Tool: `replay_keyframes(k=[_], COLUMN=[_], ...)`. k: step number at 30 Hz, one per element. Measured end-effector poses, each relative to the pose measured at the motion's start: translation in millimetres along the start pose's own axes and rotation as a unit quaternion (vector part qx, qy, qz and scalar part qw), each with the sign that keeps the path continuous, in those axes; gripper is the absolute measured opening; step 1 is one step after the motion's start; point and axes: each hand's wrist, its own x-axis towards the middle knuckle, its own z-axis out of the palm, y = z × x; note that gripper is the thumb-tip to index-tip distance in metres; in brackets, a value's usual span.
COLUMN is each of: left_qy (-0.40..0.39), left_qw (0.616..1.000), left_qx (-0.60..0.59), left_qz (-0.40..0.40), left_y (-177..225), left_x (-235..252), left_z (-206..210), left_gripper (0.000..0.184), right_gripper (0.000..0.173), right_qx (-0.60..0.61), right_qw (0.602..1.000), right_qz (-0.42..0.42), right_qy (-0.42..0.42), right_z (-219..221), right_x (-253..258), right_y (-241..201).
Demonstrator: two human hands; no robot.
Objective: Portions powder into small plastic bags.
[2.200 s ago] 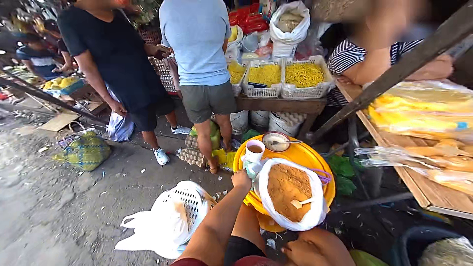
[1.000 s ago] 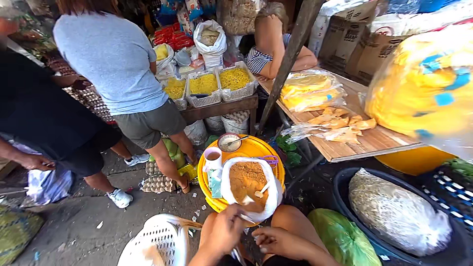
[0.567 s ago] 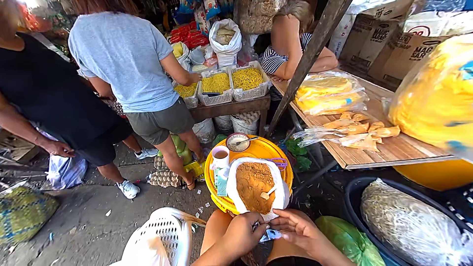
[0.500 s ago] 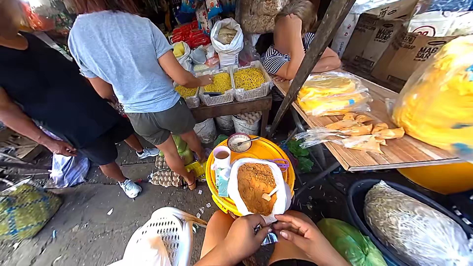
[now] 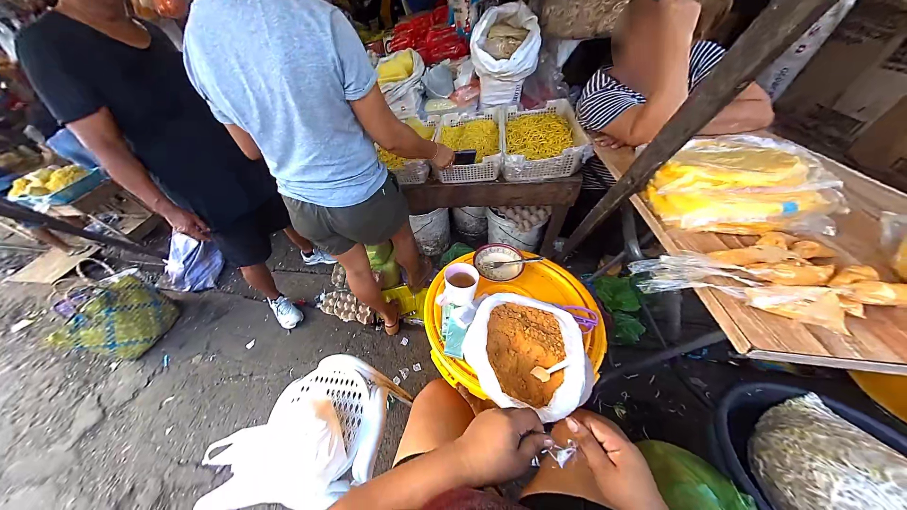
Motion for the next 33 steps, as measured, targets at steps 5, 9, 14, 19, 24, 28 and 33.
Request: replay_keyframes(k=[5,9,14,19,24,28,33], left_qy=[0.036,0.067,0.068,-0.029,-0.088,-0.042,-0.013], left_qw=[0.998,0.997,0.998,0.998,0.995,0.999,0.999], left_qx=[-0.016,-0.001,-0.010,-0.035,-0.045,-0.034,-0.018], left_qz=[-0.039,-0.037,-0.012,-0.039,-0.033,0.000,0.032], left_y=[-7.5,-10.2,-12.4,-8.0,-8.6,-5.3,-8.4], left_x=[-3.8,-7.3,-7.2,-4.4,-1.8,-0.2,-1.9], left_z=[1.6,1.3,3.5,-1.9,-4.7,-0.7,-3.7], left_gripper=[0.032,0.029,0.028,0.037,0.033,0.022,0.026], right_gripper=[0.023,0.049,0.023,0.040,0.019,0.017,0.014], right_qx=[0.104,0.162,0.095,0.047,0.056,0.041,0.010], right_qw=[0.992,0.982,0.991,0.998,0.987,0.985,0.989], right_qz=[-0.036,0.020,0.048,0.001,-0.039,-0.063,-0.105], right_qy=[-0.061,-0.099,-0.082,-0.045,-0.144,-0.154,-0.101], right_z=[-6.8,-12.8,-8.6,2.0,-12.4,-13.4,-9.8], right_x=[-0.6,0.4,0.0,0.8,2.9,2.0,6.5], right_y=[0.4,-1.9,-18.7,-13.0,-19.1,-21.8,-24.0])
